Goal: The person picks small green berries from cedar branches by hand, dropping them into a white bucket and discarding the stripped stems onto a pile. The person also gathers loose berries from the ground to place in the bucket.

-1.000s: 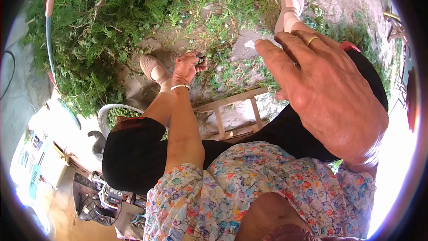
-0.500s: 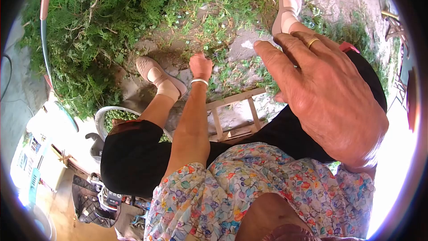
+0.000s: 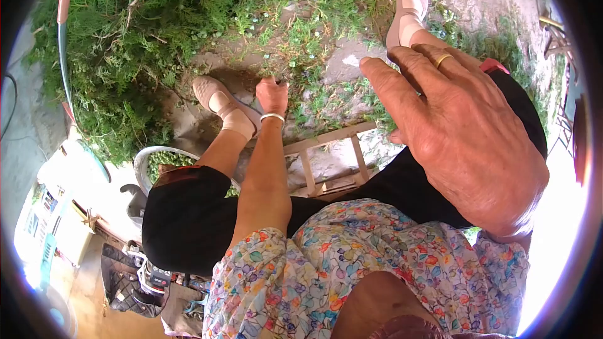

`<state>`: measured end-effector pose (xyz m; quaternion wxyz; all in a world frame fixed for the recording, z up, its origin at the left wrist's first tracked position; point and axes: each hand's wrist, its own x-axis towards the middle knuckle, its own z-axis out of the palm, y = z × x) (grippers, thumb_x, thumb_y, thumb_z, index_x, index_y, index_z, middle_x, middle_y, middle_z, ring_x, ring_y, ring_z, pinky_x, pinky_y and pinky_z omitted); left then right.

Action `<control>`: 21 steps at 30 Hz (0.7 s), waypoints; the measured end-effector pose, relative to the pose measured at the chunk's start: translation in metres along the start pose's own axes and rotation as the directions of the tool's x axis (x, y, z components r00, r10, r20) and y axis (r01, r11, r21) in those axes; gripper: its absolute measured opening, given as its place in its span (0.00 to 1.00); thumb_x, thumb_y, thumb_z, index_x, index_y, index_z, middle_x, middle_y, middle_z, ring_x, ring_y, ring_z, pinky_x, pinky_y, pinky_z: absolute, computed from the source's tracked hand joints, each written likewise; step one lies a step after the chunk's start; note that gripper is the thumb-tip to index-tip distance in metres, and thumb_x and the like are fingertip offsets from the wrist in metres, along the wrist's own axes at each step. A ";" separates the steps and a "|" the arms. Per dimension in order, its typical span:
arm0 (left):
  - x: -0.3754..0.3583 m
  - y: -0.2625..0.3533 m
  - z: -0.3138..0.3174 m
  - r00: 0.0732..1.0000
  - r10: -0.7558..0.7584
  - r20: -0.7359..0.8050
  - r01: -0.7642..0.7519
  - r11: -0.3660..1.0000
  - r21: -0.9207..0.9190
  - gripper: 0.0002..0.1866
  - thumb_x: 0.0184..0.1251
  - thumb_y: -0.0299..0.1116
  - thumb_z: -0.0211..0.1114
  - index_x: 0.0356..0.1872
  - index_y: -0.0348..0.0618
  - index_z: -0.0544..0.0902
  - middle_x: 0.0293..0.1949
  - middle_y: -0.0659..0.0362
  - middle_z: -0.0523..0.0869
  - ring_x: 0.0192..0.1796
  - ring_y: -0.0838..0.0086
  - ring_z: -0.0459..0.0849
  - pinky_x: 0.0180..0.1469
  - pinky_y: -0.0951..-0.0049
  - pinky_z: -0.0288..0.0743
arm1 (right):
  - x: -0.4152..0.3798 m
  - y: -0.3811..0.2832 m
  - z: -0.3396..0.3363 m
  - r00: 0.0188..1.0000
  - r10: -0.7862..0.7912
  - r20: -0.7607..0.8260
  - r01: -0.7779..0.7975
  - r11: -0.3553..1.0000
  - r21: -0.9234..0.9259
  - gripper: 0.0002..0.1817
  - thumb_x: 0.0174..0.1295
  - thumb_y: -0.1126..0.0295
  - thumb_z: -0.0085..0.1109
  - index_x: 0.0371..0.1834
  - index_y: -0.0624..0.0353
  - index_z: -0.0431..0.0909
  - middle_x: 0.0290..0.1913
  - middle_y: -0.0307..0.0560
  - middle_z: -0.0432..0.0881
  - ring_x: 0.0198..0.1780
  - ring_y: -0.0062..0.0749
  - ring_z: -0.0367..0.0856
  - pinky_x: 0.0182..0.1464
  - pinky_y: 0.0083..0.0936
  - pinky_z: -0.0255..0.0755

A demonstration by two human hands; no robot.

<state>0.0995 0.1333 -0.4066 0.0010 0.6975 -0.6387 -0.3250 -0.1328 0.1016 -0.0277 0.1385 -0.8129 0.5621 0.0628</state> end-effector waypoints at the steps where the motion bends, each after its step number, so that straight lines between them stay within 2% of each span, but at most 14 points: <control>1: -0.001 -0.003 0.007 1.000 -0.001 0.002 0.001 1.000 -0.003 0.12 0.40 0.32 0.70 0.20 0.32 0.79 0.23 0.41 0.80 0.27 0.47 0.79 0.34 0.56 0.74 | 0.000 0.001 0.000 1.000 0.000 0.003 0.000 1.000 -0.002 0.29 0.46 0.78 0.63 0.56 0.65 0.70 0.51 0.58 0.75 0.57 0.49 0.72 0.58 0.40 0.68; 4: 0.000 -0.003 0.008 0.999 -0.006 -0.054 0.006 1.000 0.000 0.13 0.40 0.32 0.69 0.19 0.31 0.77 0.24 0.38 0.78 0.30 0.42 0.77 0.35 0.55 0.74 | 0.002 0.004 -0.003 0.992 0.041 0.116 -0.047 0.998 0.051 0.29 0.46 0.78 0.63 0.56 0.64 0.70 0.51 0.58 0.75 0.57 0.49 0.72 0.58 0.40 0.69; 5: 0.003 -0.005 0.001 0.983 -0.142 0.119 0.170 0.946 -0.274 0.09 0.42 0.28 0.66 0.19 0.31 0.77 0.23 0.43 0.79 0.27 0.47 0.78 0.32 0.57 0.75 | 0.003 0.005 -0.004 0.987 0.054 0.152 -0.065 0.995 0.070 0.29 0.46 0.78 0.63 0.56 0.63 0.70 0.51 0.58 0.75 0.57 0.49 0.72 0.58 0.40 0.69; 7: 0.012 -0.005 -0.020 0.829 -0.225 0.513 0.540 0.562 -0.627 0.02 0.46 0.21 0.60 0.20 0.32 0.77 0.20 0.52 0.80 0.23 0.57 0.80 0.26 0.59 0.76 | 0.002 0.007 -0.007 0.981 0.064 0.185 -0.082 0.993 0.089 0.29 0.46 0.78 0.63 0.56 0.63 0.70 0.51 0.58 0.75 0.57 0.48 0.72 0.58 0.40 0.69; 8: 0.014 -0.010 -0.031 0.852 -0.171 0.495 0.520 0.390 -0.760 0.02 0.48 0.17 0.58 0.23 0.33 0.78 0.21 0.57 0.79 0.21 0.67 0.78 0.21 0.66 0.77 | 0.001 0.010 -0.009 0.978 0.025 0.206 -0.037 0.998 0.052 0.29 0.46 0.78 0.63 0.57 0.62 0.70 0.51 0.57 0.75 0.57 0.48 0.72 0.58 0.40 0.69; 9: 0.019 -0.017 -0.036 0.854 -0.172 0.492 0.517 0.391 -0.761 0.02 0.48 0.17 0.58 0.23 0.33 0.78 0.21 0.57 0.79 0.21 0.67 0.78 0.21 0.66 0.77 | 0.001 0.011 -0.010 0.974 -0.013 0.228 0.009 1.000 0.017 0.29 0.46 0.78 0.63 0.57 0.61 0.70 0.51 0.57 0.75 0.57 0.48 0.72 0.57 0.40 0.69; 11: 0.027 -0.027 -0.041 0.861 -0.158 0.483 0.497 0.070 -0.865 0.05 0.47 0.17 0.61 0.28 0.32 0.79 0.23 0.53 0.80 0.18 0.69 0.77 0.19 0.70 0.77 | 0.002 0.007 -0.009 0.977 0.028 0.211 -0.044 0.997 0.069 0.30 0.46 0.78 0.63 0.57 0.61 0.70 0.52 0.57 0.74 0.57 0.49 0.72 0.57 0.40 0.69; 12: 0.027 -0.014 -0.053 0.849 -0.159 0.504 0.517 0.057 -0.854 0.08 0.46 0.16 0.61 0.32 0.31 0.79 0.24 0.53 0.81 0.17 0.72 0.77 0.18 0.74 0.77 | 0.003 0.004 -0.009 0.977 0.072 0.200 -0.098 0.988 0.120 0.30 0.46 0.78 0.63 0.57 0.61 0.70 0.52 0.56 0.74 0.58 0.49 0.72 0.57 0.40 0.69; 13: 0.029 -0.010 -0.051 0.850 -0.159 0.503 0.516 0.056 -0.855 0.08 0.46 0.16 0.61 0.32 0.31 0.79 0.24 0.53 0.81 0.17 0.72 0.77 0.18 0.74 0.77 | 0.004 0.002 -0.011 0.977 0.072 0.200 -0.097 0.988 0.120 0.30 0.46 0.78 0.63 0.57 0.61 0.70 0.52 0.56 0.74 0.58 0.49 0.72 0.57 0.40 0.69; 15: 0.038 -0.002 -0.042 0.915 -0.159 0.371 0.401 0.254 -0.880 0.08 0.48 0.15 0.60 0.33 0.29 0.79 0.23 0.53 0.81 0.19 0.70 0.79 0.20 0.72 0.79 | 0.006 -0.002 -0.014 0.954 0.092 0.286 -0.084 0.996 -0.040 0.31 0.45 0.78 0.64 0.57 0.61 0.69 0.53 0.56 0.74 0.58 0.50 0.71 0.56 0.41 0.69; 17: 0.050 0.000 -0.029 0.939 -0.149 0.310 0.340 0.277 -0.899 0.06 0.51 0.16 0.62 0.31 0.32 0.80 0.24 0.53 0.82 0.20 0.70 0.79 0.22 0.72 0.79 | 0.004 0.002 -0.008 0.959 0.090 0.271 -0.101 0.994 0.029 0.31 0.45 0.78 0.64 0.58 0.61 0.69 0.53 0.57 0.74 0.58 0.50 0.71 0.56 0.41 0.69; 19: 0.062 0.011 -0.017 0.943 -0.331 0.022 0.256 0.684 -0.683 0.04 0.50 0.17 0.63 0.28 0.33 0.82 0.25 0.53 0.83 0.20 0.71 0.80 0.23 0.74 0.79 | 0.010 0.007 -0.010 0.963 0.092 0.253 -0.119 0.988 0.095 0.31 0.45 0.78 0.64 0.58 0.61 0.69 0.54 0.57 0.73 0.58 0.50 0.71 0.56 0.42 0.69; 20: 0.069 0.005 -0.010 0.964 -0.259 -0.058 0.200 0.853 -0.483 0.04 0.47 0.20 0.64 0.27 0.32 0.82 0.24 0.52 0.83 0.20 0.69 0.80 0.24 0.72 0.78 | 0.014 0.010 -0.015 0.930 0.069 0.361 -0.108 0.990 0.089 0.31 0.46 0.77 0.64 0.58 0.60 0.68 0.54 0.57 0.73 0.58 0.50 0.71 0.56 0.42 0.69; 21: 0.070 0.008 -0.009 0.965 -0.258 -0.057 0.199 0.852 -0.484 0.04 0.47 0.20 0.64 0.27 0.32 0.82 0.24 0.52 0.83 0.20 0.69 0.80 0.24 0.72 0.78 | 0.017 0.012 -0.019 0.885 0.047 0.464 -0.097 0.992 0.084 0.31 0.46 0.77 0.64 0.58 0.60 0.68 0.54 0.57 0.73 0.58 0.50 0.71 0.56 0.42 0.69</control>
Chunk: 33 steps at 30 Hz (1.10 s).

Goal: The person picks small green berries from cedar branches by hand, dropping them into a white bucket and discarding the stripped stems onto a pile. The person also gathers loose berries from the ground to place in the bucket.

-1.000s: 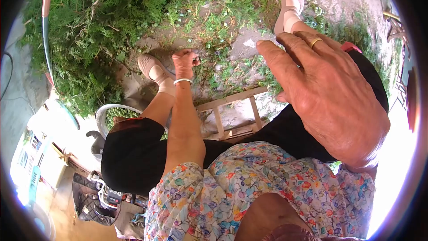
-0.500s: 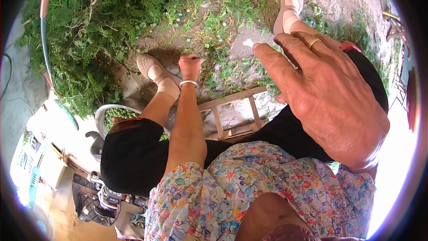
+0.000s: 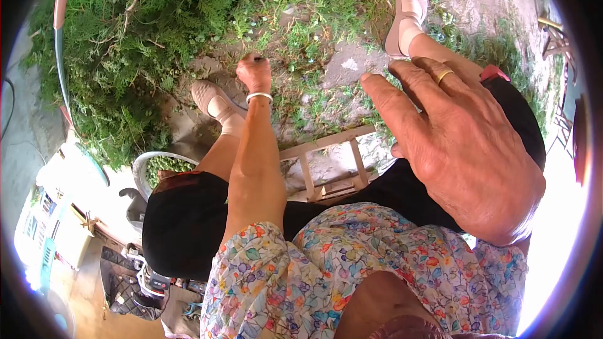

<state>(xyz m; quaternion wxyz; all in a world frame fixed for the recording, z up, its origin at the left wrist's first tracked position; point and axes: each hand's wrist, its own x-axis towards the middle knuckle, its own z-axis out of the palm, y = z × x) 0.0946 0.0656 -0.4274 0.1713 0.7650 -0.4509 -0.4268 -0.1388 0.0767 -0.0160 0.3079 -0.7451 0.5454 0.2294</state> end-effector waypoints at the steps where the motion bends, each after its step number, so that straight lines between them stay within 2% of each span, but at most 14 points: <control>1: -0.001 0.003 0.003 0.981 0.192 -0.015 -0.184 0.958 0.221 0.04 0.46 0.23 0.63 0.24 0.32 0.81 0.24 0.47 0.82 0.21 0.61 0.80 0.29 0.66 0.77 | -0.001 0.001 0.003 1.000 0.003 -0.001 -0.003 1.000 -0.002 0.31 0.46 0.77 0.64 0.58 0.60 0.68 0.54 0.57 0.73 0.58 0.50 0.71 0.56 0.42 0.69; 3: -0.004 0.013 0.005 0.934 0.357 0.029 -0.333 0.837 0.433 0.06 0.44 0.26 0.61 0.21 0.32 0.78 0.23 0.40 0.80 0.25 0.45 0.77 0.38 0.56 0.74 | -0.003 0.001 0.009 1.000 0.021 -0.003 -0.021 0.999 0.042 0.30 0.47 0.77 0.63 0.58 0.60 0.68 0.54 0.57 0.73 0.58 0.50 0.72 0.56 0.43 0.69; 7: 0.007 0.006 -0.001 0.954 0.251 0.167 -0.297 0.879 0.374 0.06 0.45 0.23 0.61 0.25 0.31 0.79 0.21 0.46 0.81 0.21 0.55 0.79 0.31 0.61 0.77 | -0.004 -0.002 0.010 0.999 0.009 0.037 -0.009 1.000 -0.013 0.30 0.48 0.77 0.62 0.58 0.61 0.68 0.53 0.58 0.74 0.57 0.51 0.72 0.56 0.42 0.69; 9: -0.001 0.020 -0.018 0.933 -0.034 0.359 0.185 0.899 -0.396 0.05 0.46 0.20 0.61 0.26 0.30 0.81 0.19 0.53 0.82 0.19 0.69 0.79 0.22 0.70 0.77 | -0.006 -0.010 0.019 0.941 0.003 -0.339 -0.011 1.000 -0.023 0.29 0.49 0.77 0.61 0.59 0.62 0.67 0.53 0.59 0.74 0.57 0.52 0.72 0.57 0.42 0.68; 10: -0.003 0.030 -0.033 0.936 -0.031 0.350 0.177 0.902 -0.395 0.05 0.46 0.20 0.61 0.26 0.30 0.81 0.19 0.53 0.82 0.19 0.69 0.79 0.22 0.70 0.77 | -0.006 -0.008 0.015 0.938 -0.002 -0.347 -0.006 1.000 -0.022 0.29 0.49 0.77 0.61 0.59 0.62 0.67 0.53 0.59 0.74 0.57 0.52 0.72 0.57 0.42 0.68; 12: 0.005 0.047 -0.075 0.920 0.009 0.391 0.101 0.960 -0.259 0.05 0.49 0.18 0.60 0.29 0.29 0.82 0.22 0.56 0.80 0.22 0.75 0.78 0.22 0.79 0.74 | -0.004 0.003 0.005 1.000 -0.007 -0.008 0.007 0.999 -0.048 0.29 0.49 0.78 0.60 0.58 0.65 0.66 0.51 0.60 0.74 0.56 0.51 0.73 0.57 0.40 0.68; 16: 0.036 0.077 -0.195 0.920 0.105 0.378 -0.196 0.958 0.209 0.08 0.46 0.22 0.62 0.28 0.27 0.82 0.20 0.55 0.80 0.20 0.74 0.79 0.22 0.77 0.74 | -0.006 0.009 0.013 0.994 -0.056 -0.095 0.058 0.998 0.024 0.24 0.50 0.78 0.59 0.53 0.67 0.68 0.45 0.59 0.76 0.51 0.51 0.75 0.54 0.39 0.69; 18: 0.047 0.085 -0.264 0.890 0.136 0.434 -0.408 0.664 0.627 0.08 0.44 0.23 0.63 0.27 0.28 0.82 0.18 0.54 0.81 0.18 0.74 0.79 0.21 0.75 0.73 | -0.008 0.013 0.017 0.982 -0.097 -0.161 0.103 0.994 0.029 0.18 0.50 0.79 0.58 0.46 0.68 0.70 0.39 0.58 0.76 0.45 0.51 0.76 0.50 0.39 0.70; 22: 0.000 0.100 -0.370 0.897 -0.065 0.438 -0.375 0.413 0.830 0.08 0.44 0.22 0.61 0.28 0.35 0.85 0.19 0.51 0.83 0.16 0.74 0.79 0.21 0.74 0.75 | -0.014 0.024 0.031 0.856 -0.227 -0.464 0.291 0.954 0.071 0.15 0.51 0.78 0.58 0.43 0.67 0.70 0.37 0.57 0.75 0.42 0.52 0.75 0.48 0.39 0.69; 24: -0.017 0.055 -0.420 0.849 -0.355 0.391 -0.152 0.544 0.825 0.11 0.44 0.25 0.64 0.33 0.37 0.85 0.22 0.47 0.84 0.22 0.68 0.84 0.25 0.71 0.77 | -0.016 0.026 0.030 0.853 -0.240 -0.463 0.284 0.959 0.025 0.16 0.51 0.76 0.59 0.43 0.65 0.70 0.37 0.56 0.75 0.44 0.51 0.75 0.48 0.38 0.69; 26: -0.074 0.073 -0.419 0.771 -0.548 0.325 -0.058 0.448 0.892 0.12 0.52 0.31 0.64 0.39 0.41 0.85 0.31 0.48 0.86 0.30 0.64 0.86 0.33 0.70 0.78 | -0.018 0.027 0.029 0.853 -0.217 -0.476 0.264 0.964 0.033 0.16 0.52 0.74 0.60 0.44 0.64 0.70 0.37 0.54 0.74 0.46 0.49 0.74 0.48 0.37 0.69; 28: -0.078 0.027 -0.438 0.802 -0.444 0.400 -0.329 0.230 0.916 0.15 0.55 0.33 0.61 0.45 0.45 0.83 0.37 0.49 0.86 0.38 0.60 0.85 0.43 0.66 0.77 | -0.020 0.032 0.030 0.837 -0.212 -0.505 0.262 0.965 0.028 0.17 0.52 0.74 0.61 0.44 0.64 0.70 0.37 0.53 0.74 0.46 0.48 0.74 0.48 0.37 0.69; 32: -0.061 0.001 -0.446 0.883 -0.075 0.463 -0.389 0.435 0.812 0.11 0.56 0.33 0.60 0.38 0.44 0.85 0.29 0.50 0.86 0.38 0.58 0.85 0.43 0.64 0.76 | -0.023 0.040 0.035 0.803 -0.196 -0.563 0.243 0.970 0.008 0.18 0.52 0.72 0.61 0.46 0.63 0.70 0.37 0.53 0.74 0.46 0.47 0.73 0.47 0.38 0.68; 33: -0.076 0.057 -0.411 0.925 -0.305 0.226 -0.023 0.550 0.835 0.09 0.54 0.32 0.61 0.33 0.41 0.86 0.26 0.50 0.85 0.32 0.60 0.85 0.38 0.66 0.78 | -0.024 0.040 0.033 0.804 -0.195 -0.562 0.242 0.970 0.010 0.18 0.52 0.72 0.61 0.46 0.63 0.70 0.37 0.53 0.74 0.46 0.47 0.73 0.47 0.38 0.68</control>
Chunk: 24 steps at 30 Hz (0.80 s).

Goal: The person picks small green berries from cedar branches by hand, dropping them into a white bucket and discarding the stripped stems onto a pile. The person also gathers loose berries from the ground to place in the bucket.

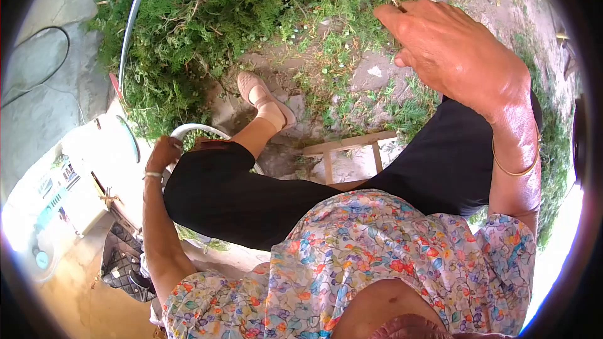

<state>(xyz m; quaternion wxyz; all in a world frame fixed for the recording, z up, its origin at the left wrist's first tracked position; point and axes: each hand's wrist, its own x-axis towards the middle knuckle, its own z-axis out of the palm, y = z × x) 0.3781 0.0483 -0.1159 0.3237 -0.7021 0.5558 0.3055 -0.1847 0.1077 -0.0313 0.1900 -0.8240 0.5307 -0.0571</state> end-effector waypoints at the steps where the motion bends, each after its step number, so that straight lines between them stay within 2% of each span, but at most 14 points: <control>1: 0.012 0.017 -0.009 0.998 0.050 -0.029 -0.050 0.999 -0.006 0.11 0.49 0.31 0.63 0.34 0.40 0.85 0.24 0.49 0.85 0.28 0.61 0.85 0.34 0.67 0.78 | 0.000 -0.001 -0.003 0.998 0.017 0.062 -0.017 1.000 -0.009 0.19 0.52 0.73 0.60 0.47 0.64 0.70 0.37 0.53 0.74 0.46 0.48 0.73 0.48 0.38 0.68; 2: 0.043 0.018 -0.005 0.921 0.359 -0.150 -0.330 0.925 0.189 0.13 0.46 0.34 0.64 0.33 0.39 0.85 0.26 0.48 0.84 0.28 0.59 0.84 0.34 0.65 0.77 | 0.000 -0.002 -0.004 0.992 0.036 0.123 -0.034 0.999 -0.018 0.20 0.52 0.74 0.59 0.49 0.64 0.69 0.38 0.54 0.74 0.46 0.48 0.74 0.48 0.38 0.68; 4: 0.050 0.105 -0.011 0.800 0.545 -0.252 -0.483 0.833 0.269 0.12 0.45 0.35 0.64 0.30 0.38 0.84 0.26 0.46 0.83 0.30 0.54 0.83 0.34 0.62 0.76 | -0.003 -0.004 0.000 0.990 0.022 0.140 -0.020 1.000 -0.017 0.20 0.52 0.76 0.58 0.50 0.66 0.69 0.39 0.55 0.74 0.46 0.48 0.74 0.49 0.38 0.68; 5: 0.046 0.153 -0.004 0.846 0.462 -0.266 -0.482 0.876 -0.012 0.11 0.45 0.35 0.63 0.27 0.37 0.83 0.28 0.44 0.82 0.32 0.50 0.81 0.35 0.61 0.75 | -0.006 -0.005 0.001 0.988 0.003 0.156 0.000 1.000 -0.019 0.21 0.52 0.78 0.56 0.51 0.68 0.68 0.40 0.56 0.74 0.46 0.49 0.75 0.51 0.38 0.68; 6: 0.088 0.172 0.017 0.769 0.572 -0.285 -0.550 0.820 0.162 0.09 0.46 0.33 0.61 0.26 0.38 0.82 0.28 0.43 0.81 0.33 0.49 0.81 0.35 0.60 0.75 | -0.006 -0.010 0.001 0.987 0.014 0.158 -0.011 1.000 -0.022 0.21 0.52 0.78 0.56 0.51 0.68 0.68 0.40 0.56 0.74 0.46 0.49 0.75 0.51 0.38 0.68; 7: 0.098 0.206 0.037 0.719 0.614 -0.325 -0.650 0.760 -0.004 0.09 0.47 0.31 0.59 0.28 0.38 0.82 0.28 0.43 0.81 0.33 0.48 0.81 0.35 0.60 0.75 | -0.003 -0.016 -0.001 0.966 0.055 0.252 -0.046 0.998 -0.043 0.22 0.51 0.79 0.55 0.52 0.70 0.68 0.42 0.58 0.74 0.47 0.50 0.75 0.53 0.39 0.68; 8: 0.108 0.239 0.062 0.583 0.698 -0.417 -0.741 0.666 0.079 0.07 0.48 0.29 0.59 0.27 0.39 0.81 0.27 0.43 0.81 0.32 0.48 0.80 0.34 0.59 0.75 | -0.001 -0.021 -0.002 0.934 0.094 0.346 -0.077 0.995 -0.064 0.22 0.51 0.80 0.53 0.52 0.72 0.67 0.44 0.60 0.74 0.49 0.51 0.75 0.54 0.39 0.68; 12: 0.140 0.319 0.175 0.467 0.799 -0.380 -0.861 0.509 0.012 0.04 0.49 0.26 0.61 0.27 0.40 0.80 0.28 0.47 0.82 0.33 0.51 0.82 0.34 0.57 0.76 | 0.002 -0.034 0.002 0.851 0.081 0.519 -0.054 0.996 -0.066 0.25 0.52 0.77 0.52 0.56 0.72 0.66 0.48 0.63 0.74 0.54 0.53 0.73 0.60 0.43 0.64; 13: 0.144 0.329 0.200 0.464 0.802 -0.376 -0.864 0.503 0.008 0.04 0.49 0.26 0.61 0.27 0.40 0.80 0.28 0.47 0.82 0.33 0.51 0.82 0.34 0.57 0.76 | 0.002 -0.036 0.004 0.848 0.088 0.523 -0.061 0.996 -0.068 0.25 0.52 0.77 0.52 0.56 0.72 0.66 0.48 0.63 0.74 0.54 0.53 0.73 0.60 0.43 0.64; 15: 0.138 0.336 0.242 0.619 0.638 -0.458 -0.725 0.688 -0.022 0.03 0.51 0.27 0.62 0.27 0.40 0.80 0.28 0.48 0.83 0.33 0.52 0.82 0.34 0.57 0.75 | -0.003 -0.039 0.012 0.847 0.095 0.523 -0.051 0.994 -0.099 0.25 0.52 0.73 0.54 0.55 0.71 0.69 0.50 0.64 0.74 0.54 0.52 0.73 0.61 0.44 0.63; 19: 0.138 0.336 0.261 0.660 0.564 -0.496 -0.636 0.771 0.030 0.05 0.52 0.28 0.63 0.28 0.39 0.80 0.28 0.47 0.83 0.32 0.51 0.82 0.35 0.57 0.75 | -0.013 -0.043 0.022 0.890 0.071 0.450 -0.025 0.994 -0.107 0.23 0.53 0.70 0.54 0.52 0.69 0.73 0.50 0.66 0.75 0.55 0.55 0.72 0.59 0.47 0.64; 21: 0.144 0.333 0.256 0.776 0.457 -0.436 -0.576 0.794 -0.194 0.10 0.48 0.26 0.66 0.34 0.38 0.81 0.28 0.46 0.84 0.28 0.57 0.84 0.32 0.65 0.79 | -0.015 -0.045 0.024 0.881 0.065 0.468 -0.021 0.995 -0.099 0.21 0.54 0.69 0.53 0.51 0.69 0.74 0.49 0.66 0.76 0.55 0.55 0.73 0.58 0.48 0.65; 22: 0.144 0.336 0.254 0.775 0.461 -0.431 -0.579 0.793 -0.192 0.10 0.48 0.26 0.66 0.34 0.38 0.81 0.28 0.46 0.84 0.28 0.57 0.84 0.32 0.65 0.79 | -0.017 -0.046 0.025 0.893 0.054 0.446 -0.020 0.997 -0.081 0.21 0.54 0.68 0.53 0.51 0.68 0.74 0.49 0.66 0.76 0.54 0.55 0.73 0.58 0.49 0.65; 24: 0.144 0.340 0.247 0.903 0.267 -0.336 -0.417 0.730 -0.541 0.07 0.48 0.22 0.62 0.30 0.35 0.80 0.23 0.49 0.83 0.18 0.67 0.80 0.22 0.69 0.76 | -0.017 -0.047 0.025 0.905 0.043 0.423 -0.019 0.998 -0.061 0.21 0.54 0.67 0.53 0.51 0.68 0.74 0.48 0.65 0.76 0.54 0.55 0.73 0.58 0.49 0.65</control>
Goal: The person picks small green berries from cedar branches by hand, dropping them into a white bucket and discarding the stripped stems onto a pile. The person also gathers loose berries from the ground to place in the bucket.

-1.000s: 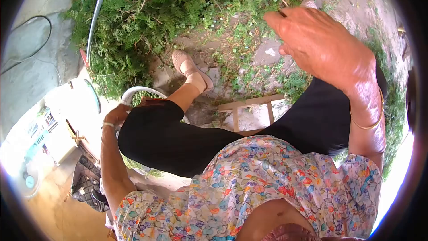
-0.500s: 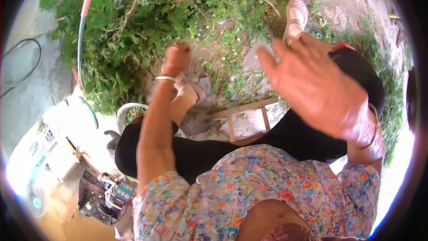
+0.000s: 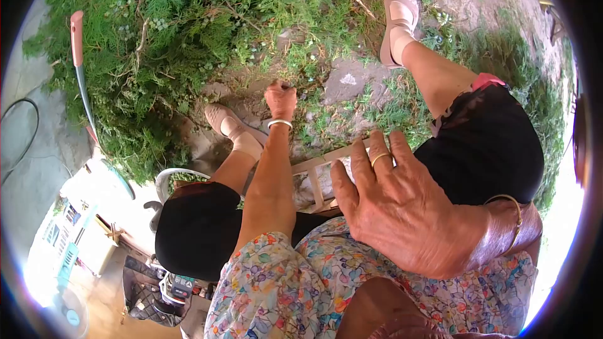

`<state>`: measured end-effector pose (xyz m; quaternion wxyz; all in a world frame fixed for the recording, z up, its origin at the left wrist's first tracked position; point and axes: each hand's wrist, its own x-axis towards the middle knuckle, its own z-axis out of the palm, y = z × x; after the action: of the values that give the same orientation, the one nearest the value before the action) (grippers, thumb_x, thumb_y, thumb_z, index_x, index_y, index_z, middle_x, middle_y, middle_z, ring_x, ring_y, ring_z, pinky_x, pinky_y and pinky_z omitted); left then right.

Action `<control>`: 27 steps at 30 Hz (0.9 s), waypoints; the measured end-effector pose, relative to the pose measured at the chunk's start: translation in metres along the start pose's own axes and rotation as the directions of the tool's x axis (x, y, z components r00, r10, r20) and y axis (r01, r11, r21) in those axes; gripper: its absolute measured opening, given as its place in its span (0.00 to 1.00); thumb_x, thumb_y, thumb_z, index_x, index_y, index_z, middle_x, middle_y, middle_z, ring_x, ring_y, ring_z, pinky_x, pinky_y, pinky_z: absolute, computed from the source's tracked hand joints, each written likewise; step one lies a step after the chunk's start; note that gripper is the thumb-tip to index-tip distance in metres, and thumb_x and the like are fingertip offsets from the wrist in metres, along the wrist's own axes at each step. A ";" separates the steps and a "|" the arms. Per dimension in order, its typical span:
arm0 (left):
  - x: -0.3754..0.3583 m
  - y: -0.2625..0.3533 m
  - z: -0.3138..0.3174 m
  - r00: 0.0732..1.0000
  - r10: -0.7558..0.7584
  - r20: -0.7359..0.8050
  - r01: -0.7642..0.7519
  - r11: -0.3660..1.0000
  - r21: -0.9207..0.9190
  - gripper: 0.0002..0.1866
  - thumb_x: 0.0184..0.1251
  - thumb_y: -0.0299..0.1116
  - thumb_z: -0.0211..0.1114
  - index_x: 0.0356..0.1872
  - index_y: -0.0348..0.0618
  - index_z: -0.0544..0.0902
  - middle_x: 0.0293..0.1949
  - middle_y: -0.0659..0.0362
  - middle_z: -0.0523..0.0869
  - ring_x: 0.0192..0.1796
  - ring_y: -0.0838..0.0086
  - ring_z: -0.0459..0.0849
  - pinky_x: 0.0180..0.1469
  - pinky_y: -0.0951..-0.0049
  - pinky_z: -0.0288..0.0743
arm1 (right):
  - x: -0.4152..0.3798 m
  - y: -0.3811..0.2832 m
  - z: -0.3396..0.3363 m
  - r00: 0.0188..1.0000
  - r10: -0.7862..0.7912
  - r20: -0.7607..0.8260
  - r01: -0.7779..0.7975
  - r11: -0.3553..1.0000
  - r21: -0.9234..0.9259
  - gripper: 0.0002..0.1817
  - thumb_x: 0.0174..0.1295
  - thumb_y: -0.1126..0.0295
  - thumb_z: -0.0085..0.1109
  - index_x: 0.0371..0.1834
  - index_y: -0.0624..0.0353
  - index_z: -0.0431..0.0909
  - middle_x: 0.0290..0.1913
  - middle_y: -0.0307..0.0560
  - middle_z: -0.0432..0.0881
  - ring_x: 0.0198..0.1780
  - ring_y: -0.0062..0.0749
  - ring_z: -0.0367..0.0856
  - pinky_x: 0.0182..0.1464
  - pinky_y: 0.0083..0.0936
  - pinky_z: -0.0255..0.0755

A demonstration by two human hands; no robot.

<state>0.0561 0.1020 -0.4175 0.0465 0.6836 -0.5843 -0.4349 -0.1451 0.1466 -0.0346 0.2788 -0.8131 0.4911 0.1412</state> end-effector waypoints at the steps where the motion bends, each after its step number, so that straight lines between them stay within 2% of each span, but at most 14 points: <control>1: 0.003 0.002 -0.001 0.992 -0.127 0.008 0.127 0.981 -0.148 0.05 0.47 0.20 0.61 0.28 0.34 0.80 0.20 0.51 0.82 0.13 0.72 0.78 0.17 0.72 0.74 | 0.000 0.000 -0.001 1.000 -0.012 0.009 0.012 1.000 0.018 0.21 0.55 0.67 0.52 0.50 0.68 0.75 0.48 0.65 0.76 0.54 0.54 0.73 0.58 0.49 0.65; 2: 0.015 -0.027 0.015 0.993 0.083 -0.084 -0.090 0.993 -0.082 0.06 0.47 0.20 0.60 0.29 0.33 0.81 0.20 0.50 0.82 0.15 0.73 0.79 0.20 0.72 0.76 | 0.000 0.000 -0.002 1.000 -0.025 0.018 0.024 0.999 0.037 0.21 0.55 0.67 0.52 0.50 0.68 0.75 0.48 0.65 0.76 0.53 0.54 0.74 0.58 0.49 0.65; 3: 0.012 -0.015 0.012 0.993 0.082 -0.081 -0.089 0.993 -0.080 0.06 0.47 0.20 0.60 0.29 0.33 0.81 0.20 0.50 0.82 0.15 0.73 0.79 0.20 0.72 0.76 | 0.000 0.000 -0.002 1.000 -0.024 0.019 0.024 0.999 0.040 0.21 0.55 0.67 0.52 0.50 0.68 0.75 0.48 0.65 0.76 0.53 0.54 0.74 0.58 0.49 0.65; 5: -0.001 0.028 0.005 0.988 0.155 -0.003 -0.154 0.983 0.104 0.12 0.45 0.24 0.60 0.34 0.37 0.84 0.21 0.45 0.82 0.25 0.56 0.82 0.34 0.63 0.76 | 0.000 0.000 -0.003 0.999 -0.033 0.022 0.032 0.998 0.050 0.21 0.54 0.67 0.52 0.49 0.68 0.75 0.47 0.65 0.76 0.52 0.54 0.74 0.57 0.48 0.66; 6: 0.001 0.032 0.011 0.992 0.122 0.023 -0.124 0.985 0.118 0.15 0.46 0.25 0.63 0.39 0.36 0.83 0.24 0.45 0.83 0.28 0.54 0.82 0.37 0.62 0.77 | 0.000 0.000 -0.002 0.999 -0.030 0.027 0.029 0.998 0.050 0.21 0.54 0.67 0.52 0.49 0.68 0.75 0.47 0.65 0.76 0.52 0.54 0.74 0.57 0.48 0.66; 10: -0.001 0.037 0.032 0.941 0.337 -0.027 -0.312 0.897 0.314 0.14 0.45 0.29 0.69 0.35 0.34 0.83 0.34 0.42 0.84 0.36 0.53 0.83 0.42 0.61 0.78 | 0.001 -0.003 0.000 1.000 0.006 -0.003 -0.005 0.998 0.060 0.20 0.54 0.67 0.52 0.48 0.68 0.76 0.46 0.66 0.76 0.50 0.54 0.75 0.56 0.48 0.67; 17: 0.011 0.025 0.030 0.944 0.325 0.059 -0.330 0.913 0.242 0.14 0.44 0.27 0.67 0.36 0.35 0.82 0.28 0.45 0.84 0.31 0.50 0.83 0.37 0.62 0.78 | 0.004 0.000 -0.009 0.995 0.017 -0.097 -0.003 0.990 0.143 0.20 0.54 0.67 0.52 0.48 0.69 0.75 0.45 0.66 0.76 0.49 0.55 0.75 0.56 0.48 0.67; 19: 0.014 0.026 0.020 0.972 0.181 0.150 -0.182 0.983 -0.012 0.11 0.46 0.22 0.62 0.34 0.35 0.82 0.23 0.48 0.83 0.28 0.54 0.83 0.33 0.63 0.79 | 0.003 0.001 -0.010 0.996 0.002 -0.088 0.011 0.990 0.138 0.21 0.54 0.67 0.52 0.49 0.69 0.75 0.45 0.66 0.76 0.49 0.55 0.75 0.56 0.48 0.67; 20: 0.002 0.039 0.006 0.956 -0.043 0.289 0.181 0.864 -0.470 0.10 0.51 0.14 0.57 0.35 0.30 0.80 0.22 0.51 0.82 0.21 0.68 0.81 0.23 0.75 0.78 | 0.002 0.001 -0.011 0.997 -0.012 -0.079 0.022 0.991 0.131 0.21 0.54 0.67 0.52 0.49 0.69 0.74 0.45 0.66 0.76 0.50 0.55 0.75 0.56 0.49 0.67; 21: -0.003 0.041 -0.005 0.957 -0.043 0.288 0.181 0.864 -0.470 0.10 0.51 0.14 0.57 0.35 0.30 0.80 0.22 0.51 0.82 0.21 0.68 0.81 0.23 0.75 0.78 | 0.002 0.001 -0.012 0.997 -0.013 -0.079 0.024 0.991 0.132 0.21 0.54 0.67 0.52 0.49 0.69 0.74 0.45 0.66 0.76 0.50 0.55 0.75 0.56 0.49 0.67; 23: -0.004 0.034 -0.029 0.926 -0.115 0.359 0.360 0.555 -0.750 0.07 0.51 0.16 0.56 0.33 0.27 0.78 0.24 0.50 0.82 0.27 0.63 0.82 0.31 0.64 0.82 | 0.002 0.002 -0.014 0.998 -0.025 -0.061 0.033 0.992 0.122 0.21 0.54 0.67 0.52 0.50 0.69 0.74 0.45 0.66 0.76 0.50 0.55 0.75 0.56 0.49 0.67; 24: -0.007 0.028 -0.039 0.926 -0.116 0.359 0.360 0.556 -0.749 0.07 0.51 0.16 0.56 0.33 0.27 0.78 0.24 0.50 0.82 0.27 0.63 0.82 0.31 0.64 0.82 | 0.002 0.001 -0.013 0.998 -0.025 -0.061 0.033 0.992 0.122 0.21 0.54 0.67 0.52 0.50 0.69 0.74 0.45 0.66 0.76 0.50 0.55 0.75 0.56 0.49 0.67; 26: -0.012 0.017 -0.051 0.899 0.021 0.438 0.412 0.301 -0.860 0.07 0.52 0.16 0.58 0.34 0.25 0.77 0.28 0.47 0.82 0.29 0.64 0.82 0.32 0.63 0.82 | 0.001 -0.002 -0.011 1.000 0.017 -0.021 -0.014 0.989 0.147 0.22 0.54 0.67 0.52 0.50 0.69 0.74 0.46 0.66 0.76 0.50 0.55 0.75 0.56 0.48 0.67; 27: -0.014 0.020 -0.054 0.900 0.019 0.436 0.411 0.302 -0.860 0.07 0.52 0.16 0.58 0.34 0.25 0.77 0.28 0.47 0.82 0.29 0.64 0.82 0.32 0.63 0.82 | 0.001 -0.003 -0.011 1.000 0.014 -0.022 -0.011 0.989 0.149 0.22 0.54 0.67 0.52 0.50 0.69 0.74 0.46 0.66 0.76 0.50 0.55 0.75 0.56 0.48 0.67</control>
<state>0.0768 0.0831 -0.3653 0.2681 0.5019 -0.1311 -0.8118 -0.1426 0.1407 -0.0253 0.3320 -0.7885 0.5086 0.0967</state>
